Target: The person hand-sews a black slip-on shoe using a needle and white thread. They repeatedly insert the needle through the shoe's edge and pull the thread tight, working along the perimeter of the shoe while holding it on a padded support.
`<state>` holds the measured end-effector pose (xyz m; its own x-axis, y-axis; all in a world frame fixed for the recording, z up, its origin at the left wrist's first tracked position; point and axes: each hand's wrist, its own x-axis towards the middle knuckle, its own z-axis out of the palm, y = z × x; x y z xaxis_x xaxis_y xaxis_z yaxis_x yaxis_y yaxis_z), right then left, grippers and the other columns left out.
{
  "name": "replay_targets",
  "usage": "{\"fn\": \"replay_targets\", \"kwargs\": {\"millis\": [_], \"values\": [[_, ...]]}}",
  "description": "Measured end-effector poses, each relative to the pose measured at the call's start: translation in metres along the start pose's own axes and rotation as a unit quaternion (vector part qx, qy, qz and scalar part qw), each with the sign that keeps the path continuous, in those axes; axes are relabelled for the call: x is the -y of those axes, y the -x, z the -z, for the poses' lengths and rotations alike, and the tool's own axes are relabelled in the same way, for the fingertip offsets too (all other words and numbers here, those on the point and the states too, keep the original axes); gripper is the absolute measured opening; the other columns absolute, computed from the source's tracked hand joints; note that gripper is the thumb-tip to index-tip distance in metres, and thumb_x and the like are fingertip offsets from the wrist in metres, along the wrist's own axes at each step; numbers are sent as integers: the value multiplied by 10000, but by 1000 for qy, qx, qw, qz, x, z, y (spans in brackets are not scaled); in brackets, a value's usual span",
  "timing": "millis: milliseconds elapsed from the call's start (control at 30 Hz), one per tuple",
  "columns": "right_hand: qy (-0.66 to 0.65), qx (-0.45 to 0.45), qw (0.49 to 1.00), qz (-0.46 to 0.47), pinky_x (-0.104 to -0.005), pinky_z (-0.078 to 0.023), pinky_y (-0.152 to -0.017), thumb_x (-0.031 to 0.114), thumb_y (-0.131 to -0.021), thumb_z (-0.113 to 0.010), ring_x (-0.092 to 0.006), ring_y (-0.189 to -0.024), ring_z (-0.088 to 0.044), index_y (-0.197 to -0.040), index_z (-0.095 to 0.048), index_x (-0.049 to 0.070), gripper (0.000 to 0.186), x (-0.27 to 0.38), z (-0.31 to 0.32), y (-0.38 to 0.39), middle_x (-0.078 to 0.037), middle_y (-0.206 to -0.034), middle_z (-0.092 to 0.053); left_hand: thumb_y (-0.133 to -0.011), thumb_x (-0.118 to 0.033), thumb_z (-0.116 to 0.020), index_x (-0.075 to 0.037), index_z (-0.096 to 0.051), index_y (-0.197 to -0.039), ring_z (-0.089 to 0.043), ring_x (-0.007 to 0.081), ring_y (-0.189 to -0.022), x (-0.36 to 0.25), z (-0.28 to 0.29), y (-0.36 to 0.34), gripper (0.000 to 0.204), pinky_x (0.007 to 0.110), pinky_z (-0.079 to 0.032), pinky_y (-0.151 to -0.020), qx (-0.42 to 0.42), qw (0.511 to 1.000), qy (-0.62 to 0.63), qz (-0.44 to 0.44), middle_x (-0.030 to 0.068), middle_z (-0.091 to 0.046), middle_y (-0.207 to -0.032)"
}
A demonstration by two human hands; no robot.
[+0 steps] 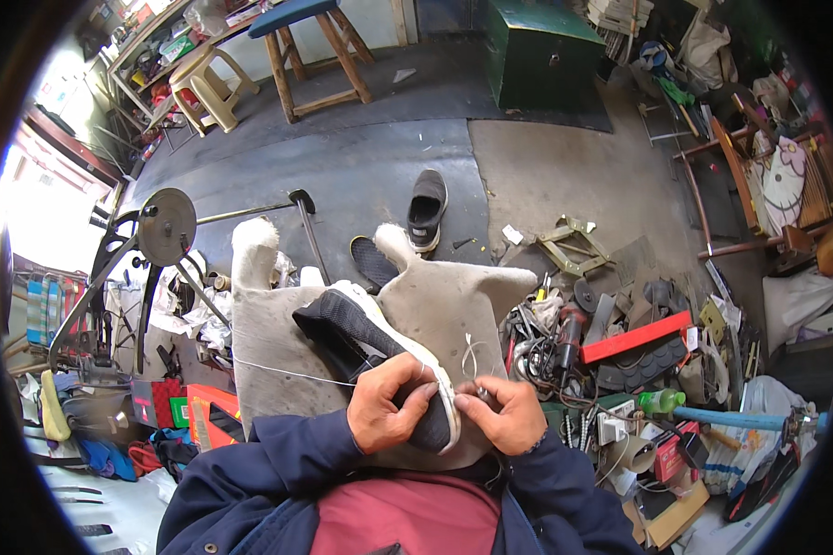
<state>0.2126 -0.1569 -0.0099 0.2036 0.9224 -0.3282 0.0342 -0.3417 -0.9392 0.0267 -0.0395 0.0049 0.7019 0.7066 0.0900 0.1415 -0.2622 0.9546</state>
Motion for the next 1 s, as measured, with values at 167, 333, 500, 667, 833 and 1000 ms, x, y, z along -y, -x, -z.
{"fn": "replay_targets", "kwargs": {"millis": [167, 333, 500, 667, 833, 1000], "values": [[-50, -42, 997, -46, -243, -447, -608, 181, -975, -677, -60, -648, -555, -927, -690, -5, 192, -7, 10, 6, -9, -732, -680, -913, -8, -667, 7, -644, -991, -656, 280, -767, 1, -1, 1, 82, 338, -519, -702, -1, 1000, 27, 10, 152, -627, -868], [-49, -100, 993, 25, -195, -321, -481, 208, -1010, -635, -17, -513, -420, -891, -644, 26, 218, -7, 7, 0, -31, -721, -670, -922, -18, -668, 5, -648, -990, -653, 276, -761, 2, -1, 2, 74, 340, -518, -702, -1, 999, 48, 14, 153, -624, -861], [-84, -128, 986, 69, -209, -405, -489, 255, -1040, -595, -86, -628, -602, -881, -611, 5, 297, -3, 2, -7, -145, -944, -713, -925, -18, -664, 7, -638, -995, -657, 292, -773, 2, -1, 3, 79, 349, -520, -710, -7, 999, 48, 13, 163, -624, -873], [-289, -100, 942, 137, -300, -580, -535, 244, -1063, -545, -286, -844, -752, -859, -585, 7, 315, 2, -5, -13, -322, -1242, -630, -926, -22, -666, 9, -625, -995, -660, 311, -790, 2, -1, 3, 86, 354, -522, -719, -1, 999, 40, 8, 172, -626, -891], [-400, -15, 913, 85, -235, -433, -468, 236, -1053, -564, -139, -605, -611, -866, -588, 12, 293, 11, -5, -19, -321, -1171, -670, -920, -26, -671, 6, -624, -995, -661, 324, -794, 2, -1, 3, 94, 363, -524, -718, -2, 999, 44, 3, 176, -624, -890], [-74, -98, 988, 89, -216, -355, -479, 152, -1021, -591, -25, -528, -438, -910, -661, 4, 198, 9, -20, -19, -97, -888, -728, -912, -27, -675, 3, -620, -1002, -662, 336, -798, 5, -1, 4, 109, 371, -525, -716, 0, 999, 41, 3, 177, -620, -886]]}}
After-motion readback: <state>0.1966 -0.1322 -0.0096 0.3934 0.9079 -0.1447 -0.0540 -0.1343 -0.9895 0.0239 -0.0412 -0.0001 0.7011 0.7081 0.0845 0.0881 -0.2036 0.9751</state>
